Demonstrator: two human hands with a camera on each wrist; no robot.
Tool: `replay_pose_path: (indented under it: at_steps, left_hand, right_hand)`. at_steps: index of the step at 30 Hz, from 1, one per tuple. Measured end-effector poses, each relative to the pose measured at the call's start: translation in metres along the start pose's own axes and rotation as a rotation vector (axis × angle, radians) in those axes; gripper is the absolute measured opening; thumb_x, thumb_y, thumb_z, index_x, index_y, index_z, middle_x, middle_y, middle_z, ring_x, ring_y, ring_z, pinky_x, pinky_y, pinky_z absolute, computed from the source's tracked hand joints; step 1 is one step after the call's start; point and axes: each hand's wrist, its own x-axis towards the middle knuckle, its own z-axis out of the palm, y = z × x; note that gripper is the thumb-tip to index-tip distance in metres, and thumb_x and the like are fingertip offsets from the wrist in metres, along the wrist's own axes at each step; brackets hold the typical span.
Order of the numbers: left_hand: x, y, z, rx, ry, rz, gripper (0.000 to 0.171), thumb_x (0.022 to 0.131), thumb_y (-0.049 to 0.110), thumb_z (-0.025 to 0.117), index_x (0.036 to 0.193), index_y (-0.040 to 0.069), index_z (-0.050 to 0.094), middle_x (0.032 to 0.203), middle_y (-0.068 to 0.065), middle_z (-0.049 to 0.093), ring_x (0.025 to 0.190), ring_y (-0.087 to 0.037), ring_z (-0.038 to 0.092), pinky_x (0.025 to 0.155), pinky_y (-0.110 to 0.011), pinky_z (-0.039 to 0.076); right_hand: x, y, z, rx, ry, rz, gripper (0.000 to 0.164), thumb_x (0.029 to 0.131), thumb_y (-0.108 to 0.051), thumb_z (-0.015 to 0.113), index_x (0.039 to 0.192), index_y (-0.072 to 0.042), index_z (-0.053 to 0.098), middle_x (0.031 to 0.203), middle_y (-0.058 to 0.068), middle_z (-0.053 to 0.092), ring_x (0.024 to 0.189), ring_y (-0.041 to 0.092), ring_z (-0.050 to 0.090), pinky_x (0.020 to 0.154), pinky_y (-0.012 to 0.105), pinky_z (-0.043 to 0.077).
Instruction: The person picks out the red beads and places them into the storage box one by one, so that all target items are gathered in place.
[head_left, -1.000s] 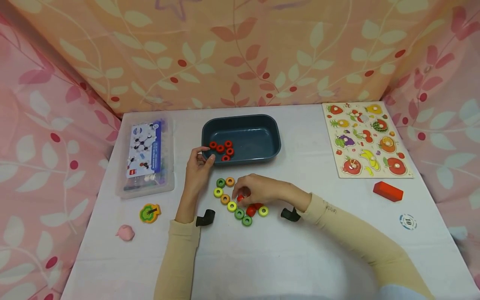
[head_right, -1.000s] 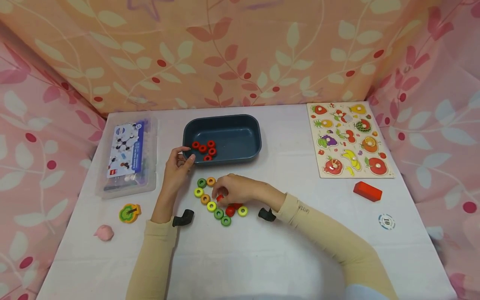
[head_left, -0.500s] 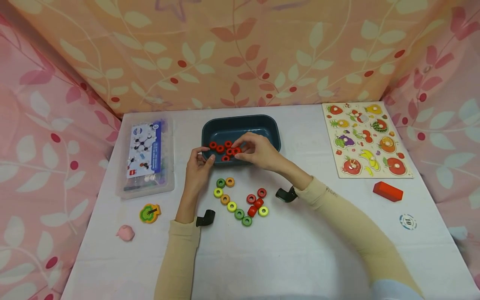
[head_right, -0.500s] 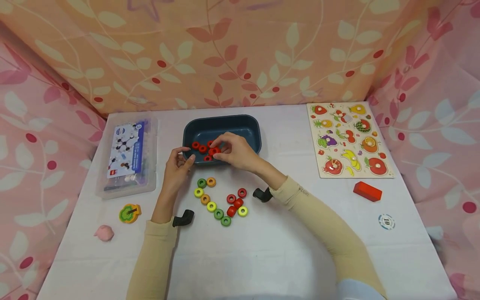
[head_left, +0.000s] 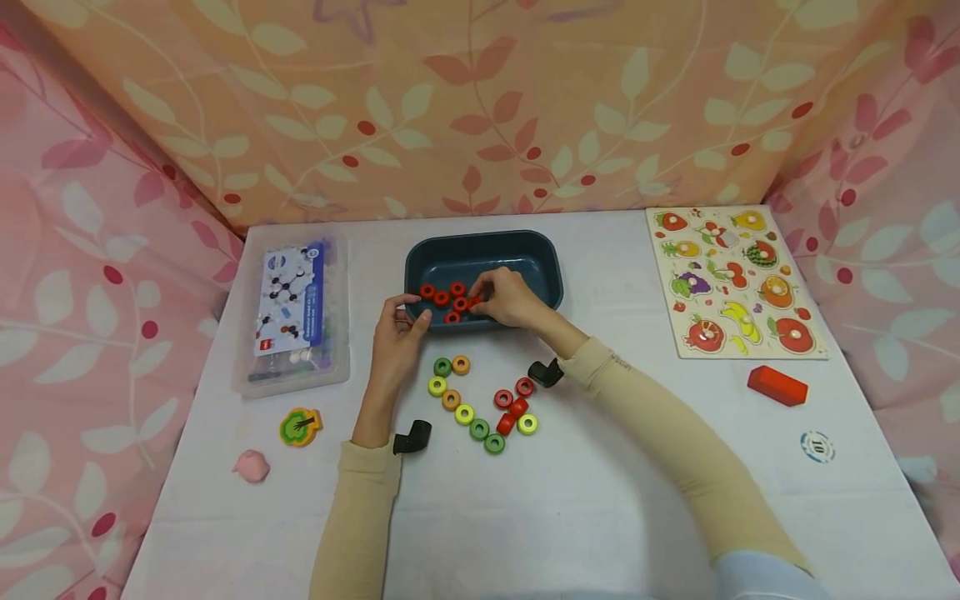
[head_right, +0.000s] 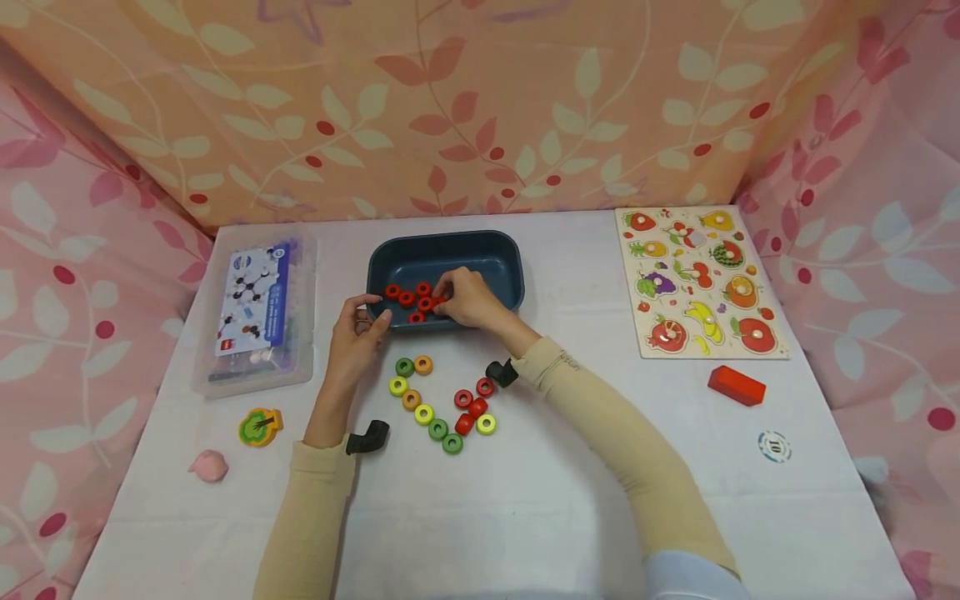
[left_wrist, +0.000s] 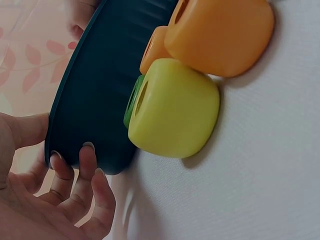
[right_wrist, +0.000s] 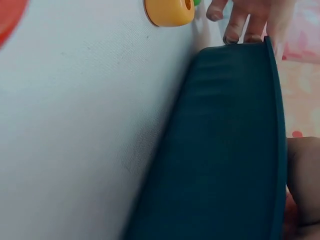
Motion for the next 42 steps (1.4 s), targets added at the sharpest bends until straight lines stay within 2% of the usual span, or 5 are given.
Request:
replay_pose_path:
  at_steps: [13,26,31,36,42]
  left_hand:
    - [-0.001,0.0,0.001,-0.007,-0.009,0.003,0.038,0.097,0.024,0.067,0.132,0.014,0.054,0.096,-0.007,0.049,0.085,-0.02,0.049,0.075,-0.026,0.041]
    - [-0.001,0.002,0.001,-0.011,-0.004,0.003,0.038,0.097,0.024,0.068,0.131,0.015,0.055,0.096,-0.006,0.048,0.084,-0.02,0.049,0.074,-0.025,0.041]
    - [0.0,0.002,0.0,-0.005,0.002,-0.003,0.037,0.097,0.022,0.067,0.131,0.015,0.055,0.095,-0.006,0.048,0.084,-0.02,0.048,0.073,-0.026,0.04]
    - [0.0,0.001,0.0,0.006,0.006,-0.016,0.036,0.097,0.023,0.067,0.13,0.016,0.055,0.095,-0.005,0.048,0.084,-0.019,0.049,0.075,-0.027,0.041]
    - [0.0,0.001,0.001,0.004,0.009,-0.024,0.035,0.097,0.022,0.067,0.129,0.018,0.055,0.095,-0.006,0.048,0.085,-0.021,0.049,0.076,-0.031,0.041]
  right_hand:
    - [0.007,0.005,0.007,0.093,0.016,-0.033,0.017,0.087,0.005,0.069,0.102,-0.001,0.07,0.1,0.011,0.072,0.089,0.019,0.068,0.082,0.034,0.054]
    - [-0.035,-0.001,-0.005,0.132,-0.005,-0.358,0.015,0.087,-0.007,0.077,0.101,-0.01,0.072,0.093,-0.003,0.069,0.087,0.014,0.062,0.079,0.036,0.051]
    - [-0.064,0.001,-0.004,0.142,-0.142,-0.407,0.016,0.088,-0.008,0.077,0.101,-0.016,0.072,0.087,-0.007,0.069,0.08,0.011,0.06,0.072,0.033,0.048]
    - [-0.082,0.017,-0.007,0.1,-0.315,-0.332,0.014,0.089,-0.007,0.074,0.103,-0.01,0.072,0.087,-0.006,0.068,0.081,0.013,0.06,0.074,0.032,0.05]
    - [-0.091,0.041,-0.017,0.041,-0.402,-0.254,0.023,0.084,-0.001,0.076,0.106,-0.008,0.072,0.097,0.006,0.07,0.085,0.019,0.06,0.075,0.032,0.05]
